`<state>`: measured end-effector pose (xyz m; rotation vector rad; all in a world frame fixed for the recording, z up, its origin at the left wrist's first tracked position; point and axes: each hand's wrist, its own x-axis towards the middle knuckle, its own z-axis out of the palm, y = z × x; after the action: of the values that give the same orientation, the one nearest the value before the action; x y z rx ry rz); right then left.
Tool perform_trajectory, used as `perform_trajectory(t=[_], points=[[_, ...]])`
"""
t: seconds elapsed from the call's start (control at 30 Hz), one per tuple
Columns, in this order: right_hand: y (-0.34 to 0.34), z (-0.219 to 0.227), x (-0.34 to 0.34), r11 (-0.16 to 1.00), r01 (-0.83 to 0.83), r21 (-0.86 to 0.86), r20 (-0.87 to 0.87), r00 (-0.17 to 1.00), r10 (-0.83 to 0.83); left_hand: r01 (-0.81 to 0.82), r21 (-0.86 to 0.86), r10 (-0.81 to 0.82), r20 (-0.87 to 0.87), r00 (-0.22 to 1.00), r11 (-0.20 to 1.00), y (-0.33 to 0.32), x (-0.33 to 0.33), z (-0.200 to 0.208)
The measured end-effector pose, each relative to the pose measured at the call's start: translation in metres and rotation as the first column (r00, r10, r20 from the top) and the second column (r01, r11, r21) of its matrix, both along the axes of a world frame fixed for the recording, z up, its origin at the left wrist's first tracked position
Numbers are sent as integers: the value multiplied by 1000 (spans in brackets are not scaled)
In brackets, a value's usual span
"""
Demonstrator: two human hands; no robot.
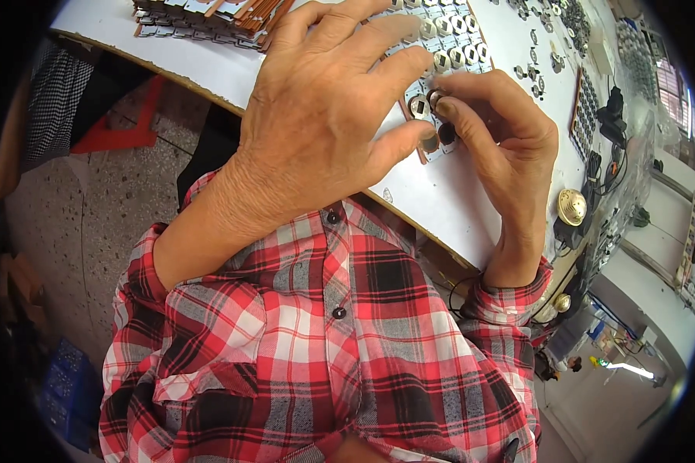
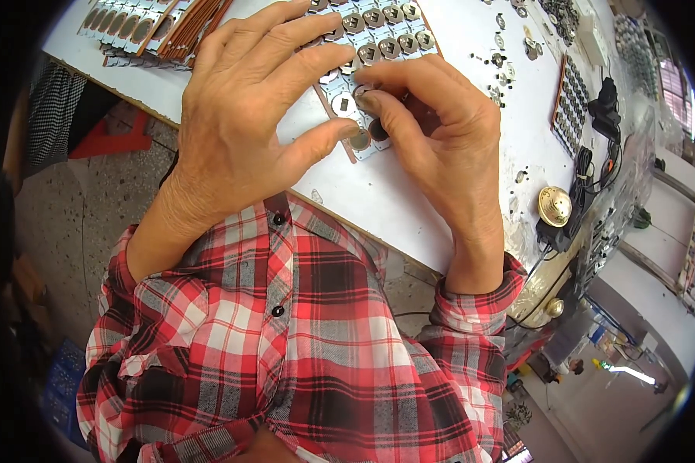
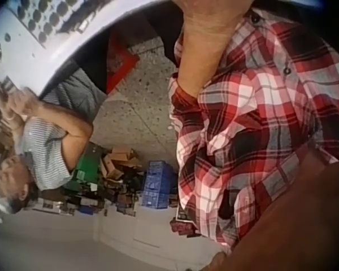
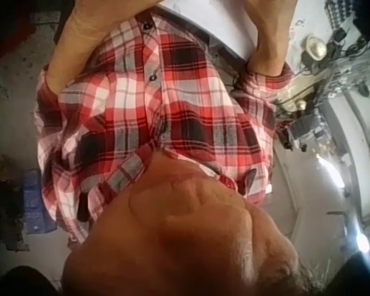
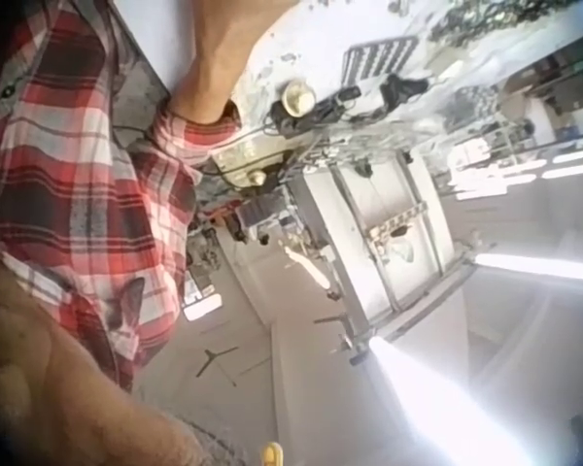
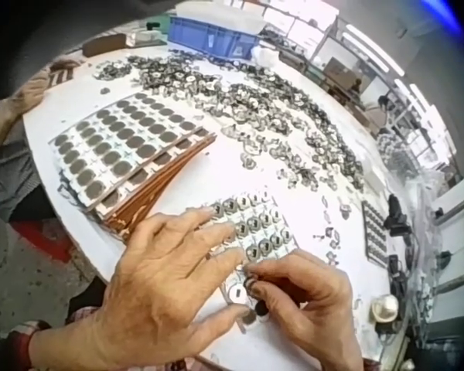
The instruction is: Manually assemble small toy components onto a grid tray.
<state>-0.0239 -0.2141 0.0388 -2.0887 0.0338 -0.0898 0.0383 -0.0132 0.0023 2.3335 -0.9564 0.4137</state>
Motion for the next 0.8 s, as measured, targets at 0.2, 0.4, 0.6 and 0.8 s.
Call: perform_trajectory(t=[0.2,0.4,0.6,0.8], points=[[-4,2,0,998,-13,-68,-45,999,10,8,-10,-8,3,1000,1000,-1,0,0],[-9,7,4,992,-78,-96,-83,994,70,57,-63,-57,6,998,996,0,-3,-1],[-6,7,2,990,-92,-111,-107,991,80,64,-72,-63,16,998,995,5,-2,-2],[-5,12,-3,997,-7,-71,-123,992,-1,48,-35,-47,24,999,998,-2,2,1]])
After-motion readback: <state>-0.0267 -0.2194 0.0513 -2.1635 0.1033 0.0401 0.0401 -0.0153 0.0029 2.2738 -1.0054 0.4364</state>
